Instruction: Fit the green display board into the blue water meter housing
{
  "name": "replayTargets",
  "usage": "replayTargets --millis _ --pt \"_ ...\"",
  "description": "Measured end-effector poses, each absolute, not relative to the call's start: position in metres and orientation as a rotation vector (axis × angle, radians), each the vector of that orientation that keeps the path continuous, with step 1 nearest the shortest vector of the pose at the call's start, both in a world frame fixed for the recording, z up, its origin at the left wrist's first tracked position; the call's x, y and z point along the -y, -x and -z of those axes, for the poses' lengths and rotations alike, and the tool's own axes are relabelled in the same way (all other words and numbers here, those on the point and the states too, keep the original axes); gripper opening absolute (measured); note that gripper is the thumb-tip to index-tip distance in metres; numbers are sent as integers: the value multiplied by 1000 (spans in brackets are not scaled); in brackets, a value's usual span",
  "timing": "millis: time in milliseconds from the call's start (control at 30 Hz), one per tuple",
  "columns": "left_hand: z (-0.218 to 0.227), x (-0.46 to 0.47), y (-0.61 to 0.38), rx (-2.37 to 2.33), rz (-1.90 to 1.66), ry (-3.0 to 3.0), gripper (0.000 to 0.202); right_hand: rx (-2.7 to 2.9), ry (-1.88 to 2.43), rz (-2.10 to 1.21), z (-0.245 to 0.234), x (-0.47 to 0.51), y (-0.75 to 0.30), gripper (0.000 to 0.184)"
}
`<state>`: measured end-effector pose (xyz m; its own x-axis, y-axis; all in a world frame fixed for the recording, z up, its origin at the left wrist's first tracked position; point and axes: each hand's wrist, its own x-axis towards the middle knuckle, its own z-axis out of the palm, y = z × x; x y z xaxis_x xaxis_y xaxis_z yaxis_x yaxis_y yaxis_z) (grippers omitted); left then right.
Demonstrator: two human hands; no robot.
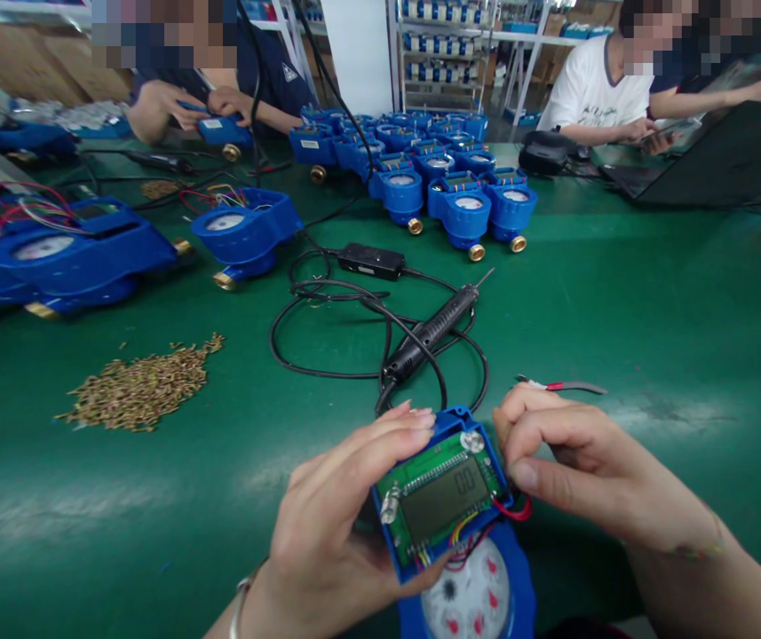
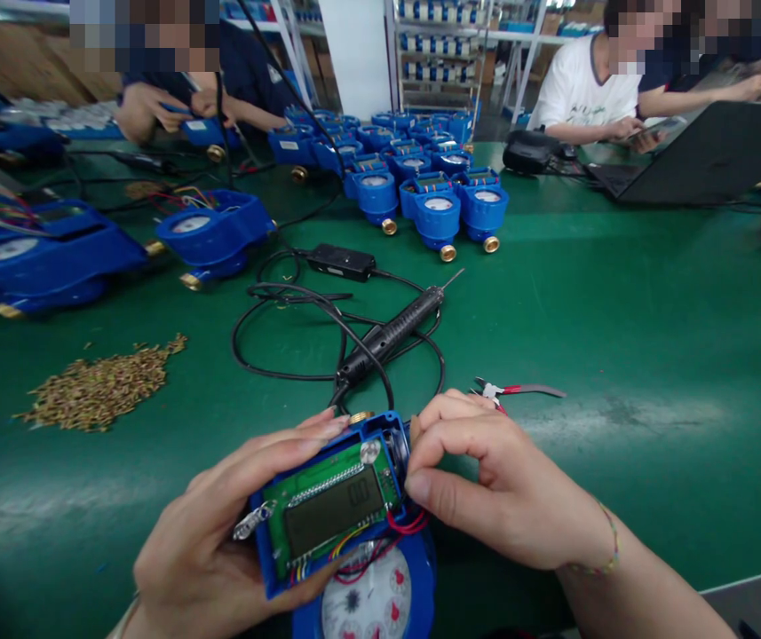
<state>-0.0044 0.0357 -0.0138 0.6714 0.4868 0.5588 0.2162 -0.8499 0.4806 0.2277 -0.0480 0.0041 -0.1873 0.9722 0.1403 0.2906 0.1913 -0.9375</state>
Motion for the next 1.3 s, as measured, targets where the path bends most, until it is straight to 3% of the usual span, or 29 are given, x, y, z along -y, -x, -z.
replayTargets --millis 300,533,700,800,967,1133,1300 --pt "21 -33 6 -568 -1083 -2379 66 1626 1116 -1194 -1 44 -232 18" --pt "18 -31 3 -597 -1091 -2276 67 1546 1059 -1250 12 39 -225 30" --pt "16 -31 3 -669 -1052 -2159 66 1348 1044 -1187 21 43 -211 19" --pt "15 -30 3 -693 -1036 -2114 64 1223 1041 -1017 25 48 -203 9" --pt "15 -29 4 -725 -1005 -2078 65 1412 1028 -560 19 58 -195 22" --pt "17 -30 4 -736 -1001 -2049 65 1569 1122 -415 4 65 -191 31" --pt "17 -28 4 -755 -993 -2033 64 1653 1128 -170 -4 64 -186 16"
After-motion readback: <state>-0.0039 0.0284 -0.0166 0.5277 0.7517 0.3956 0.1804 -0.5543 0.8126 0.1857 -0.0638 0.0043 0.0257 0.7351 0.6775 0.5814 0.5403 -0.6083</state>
